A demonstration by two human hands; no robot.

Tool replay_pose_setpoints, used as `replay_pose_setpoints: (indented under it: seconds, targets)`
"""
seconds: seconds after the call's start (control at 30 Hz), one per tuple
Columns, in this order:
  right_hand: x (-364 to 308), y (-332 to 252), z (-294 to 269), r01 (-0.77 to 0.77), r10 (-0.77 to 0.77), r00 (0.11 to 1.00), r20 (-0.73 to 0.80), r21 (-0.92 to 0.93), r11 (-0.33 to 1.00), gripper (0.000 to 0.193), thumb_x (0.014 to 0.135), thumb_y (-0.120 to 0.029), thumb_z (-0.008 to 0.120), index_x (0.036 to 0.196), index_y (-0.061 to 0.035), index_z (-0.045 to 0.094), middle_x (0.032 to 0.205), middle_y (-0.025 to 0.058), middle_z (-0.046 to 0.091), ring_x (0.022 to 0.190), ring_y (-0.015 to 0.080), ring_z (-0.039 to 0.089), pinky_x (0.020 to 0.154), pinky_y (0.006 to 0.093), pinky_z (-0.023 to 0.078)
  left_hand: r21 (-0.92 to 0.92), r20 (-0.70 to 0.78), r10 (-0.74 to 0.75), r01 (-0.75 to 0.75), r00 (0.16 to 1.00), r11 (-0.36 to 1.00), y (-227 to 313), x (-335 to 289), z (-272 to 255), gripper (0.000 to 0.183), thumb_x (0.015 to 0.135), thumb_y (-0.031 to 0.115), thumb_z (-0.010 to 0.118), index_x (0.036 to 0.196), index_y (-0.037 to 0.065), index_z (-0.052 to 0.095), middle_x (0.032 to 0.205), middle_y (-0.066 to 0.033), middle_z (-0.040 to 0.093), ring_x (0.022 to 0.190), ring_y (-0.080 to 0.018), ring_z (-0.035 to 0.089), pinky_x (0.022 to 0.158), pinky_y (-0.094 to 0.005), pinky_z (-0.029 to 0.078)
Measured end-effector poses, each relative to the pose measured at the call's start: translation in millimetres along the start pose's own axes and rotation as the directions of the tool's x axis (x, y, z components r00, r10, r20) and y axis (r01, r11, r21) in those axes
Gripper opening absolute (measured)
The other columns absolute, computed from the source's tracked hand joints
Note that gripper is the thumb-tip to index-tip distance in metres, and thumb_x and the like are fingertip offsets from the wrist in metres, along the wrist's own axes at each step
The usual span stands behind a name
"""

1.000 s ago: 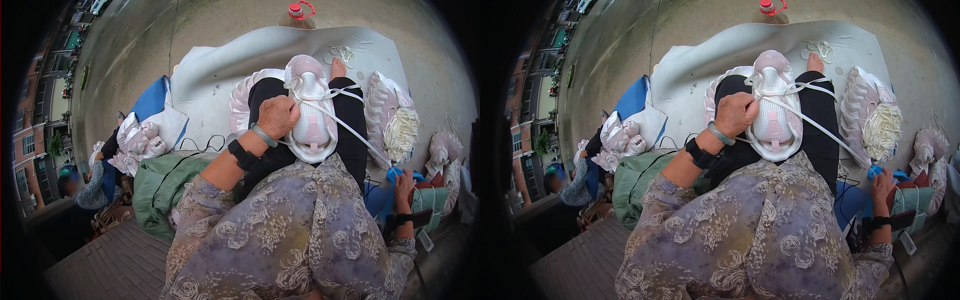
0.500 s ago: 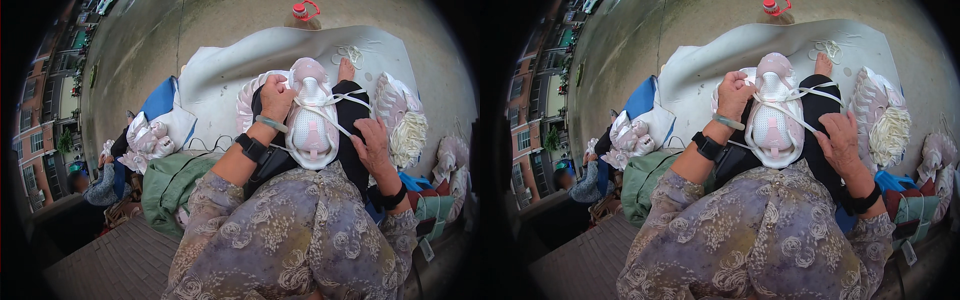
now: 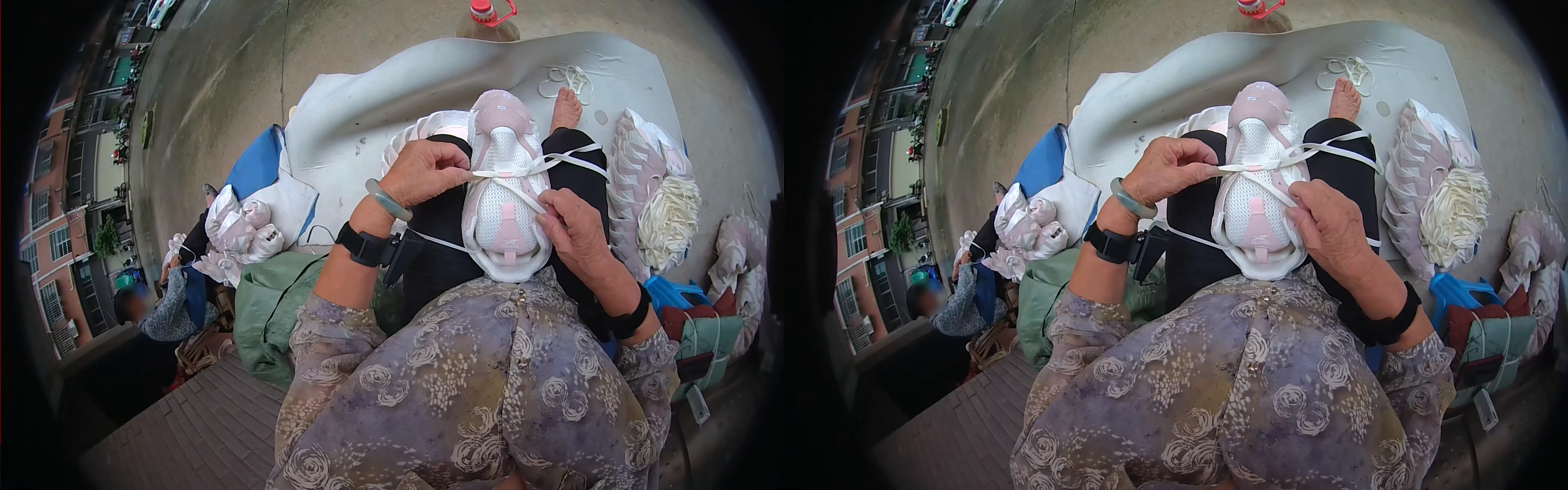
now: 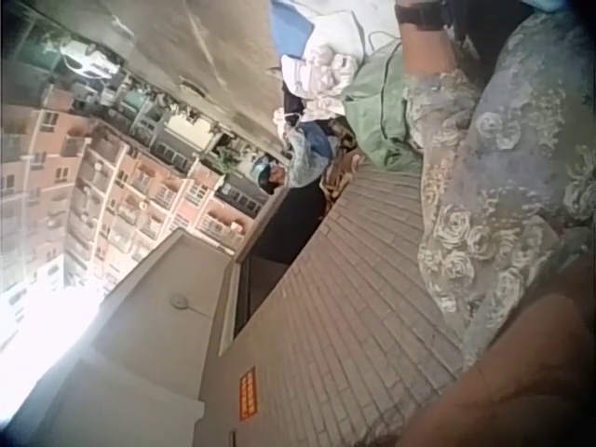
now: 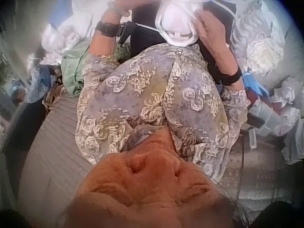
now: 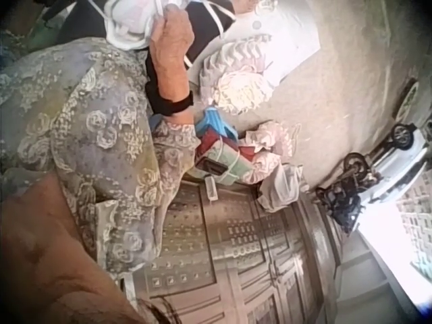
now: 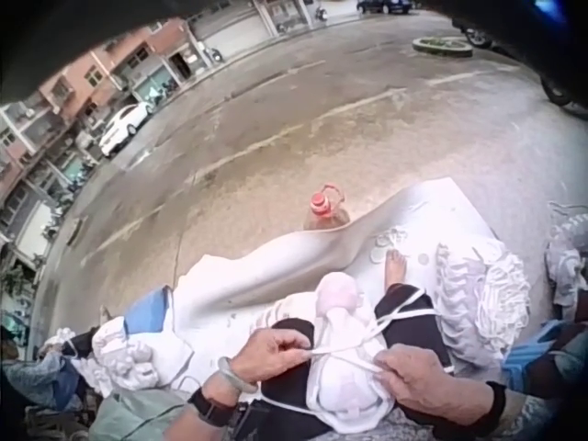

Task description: Lacing a pair of pink and white sneakers.

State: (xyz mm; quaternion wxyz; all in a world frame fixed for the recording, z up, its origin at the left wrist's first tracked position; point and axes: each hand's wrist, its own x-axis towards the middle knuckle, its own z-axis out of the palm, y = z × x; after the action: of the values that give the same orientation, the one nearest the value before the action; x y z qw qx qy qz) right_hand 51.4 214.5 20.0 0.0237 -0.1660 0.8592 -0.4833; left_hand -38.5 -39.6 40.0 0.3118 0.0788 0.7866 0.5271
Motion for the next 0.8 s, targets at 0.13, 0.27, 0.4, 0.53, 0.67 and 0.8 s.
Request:
replay_pose_setpoints:
  seconds: [0.13,0.27,0.4,0.53,0.67,0.8]
  targets:
    - [0.3,-2.1,1.3,0.030,-0.029,0.999,-0.033,0.018,0.999,0.018,0.075,-0.002,0.060,0.091,-0.0021,0.053,0.072,0.0120,0.049,0.065,0.0288,0.053,0.058,0.0341,0.042,0.361,-0.044,0.154,-0.128,0.987,0.924,2.2,0.5,5.8,0.008,0.072,0.012,0.064,0.073,0.004,0.064,0.065,-0.0067,0.058,0.058,-0.0187,0.054,0.056,-0.0287,0.044]
    - [-2.0,-5.8,-3.2,-0.169,0.155,0.984,0.082,0.214,0.962,0.008,0.079,-0.004,0.059,0.084,-0.0004,0.054,0.069,0.0065,0.051,0.060,0.0185,0.051,0.055,0.0299,0.040,0.655,-0.200,0.544,-0.301,0.815,0.693,2.4,-1.5,18.5,0.008,0.068,0.008,0.061,0.073,0.003,0.063,0.069,-0.0112,0.059,0.066,-0.0284,0.057,0.058,-0.0322,0.045]
    - [-3.4,-9.4,-7.3,-0.430,0.318,0.900,0.300,0.480,0.765,0.007,0.083,-0.006,0.056,0.081,0.0003,0.055,0.068,-0.0009,0.050,0.061,0.0079,0.045,0.054,0.0244,0.037,0.721,-0.290,0.708,-0.340,0.644,0.603,-2.3,0.4,33.9,0.008,0.075,0.004,0.063,0.082,0.001,0.064,0.067,-0.0032,0.059,0.060,-0.0111,0.056,0.056,-0.0263,0.046]
    - [-7.3,-11.1,-12.6,-0.470,0.309,0.878,0.367,0.527,0.708,0.011,0.085,-0.009,0.055,0.081,0.0005,0.054,0.068,-0.0044,0.047,0.063,0.0037,0.040,0.053,0.0213,0.035,0.244,-0.638,0.412,-0.336,0.651,0.910,-11.5,2.7,48.9,0.008,0.083,0.007,0.059,0.083,0.001,0.063,0.066,0.0003,0.058,0.057,-0.0076,0.055,0.050,-0.0218,0.046]
    - [-26.1,-14.0,-34.7,-0.448,0.332,0.884,0.329,0.396,0.802,0.007,0.081,-0.006,0.057,0.080,-0.0002,0.054,0.065,0.0003,0.048,0.058,0.0094,0.044,0.052,0.0251,0.035,-0.048,-0.673,0.174,-0.278,0.719,0.959,-20.2,2.1,53.9,0.010,0.085,0.009,0.056,0.086,0.001,0.062,0.066,0.0003,0.058,0.055,-0.0045,0.052,0.048,-0.0185,0.044]
    - [-68.6,-29.7,-66.4,0.048,-0.044,0.999,0.032,-0.118,0.992,0.013,0.072,0.000,0.058,0.084,-0.0014,0.054,0.066,0.0080,0.047,0.055,0.0252,0.047,0.050,0.0323,0.036,-0.028,-0.650,0.088,-0.139,0.754,0.990,-23.3,2.4,65.6,0.010,0.076,0.007,0.056,0.078,-0.001,0.061,0.060,-0.0046,0.058,0.053,-0.0081,0.052,0.052,-0.0247,0.044]
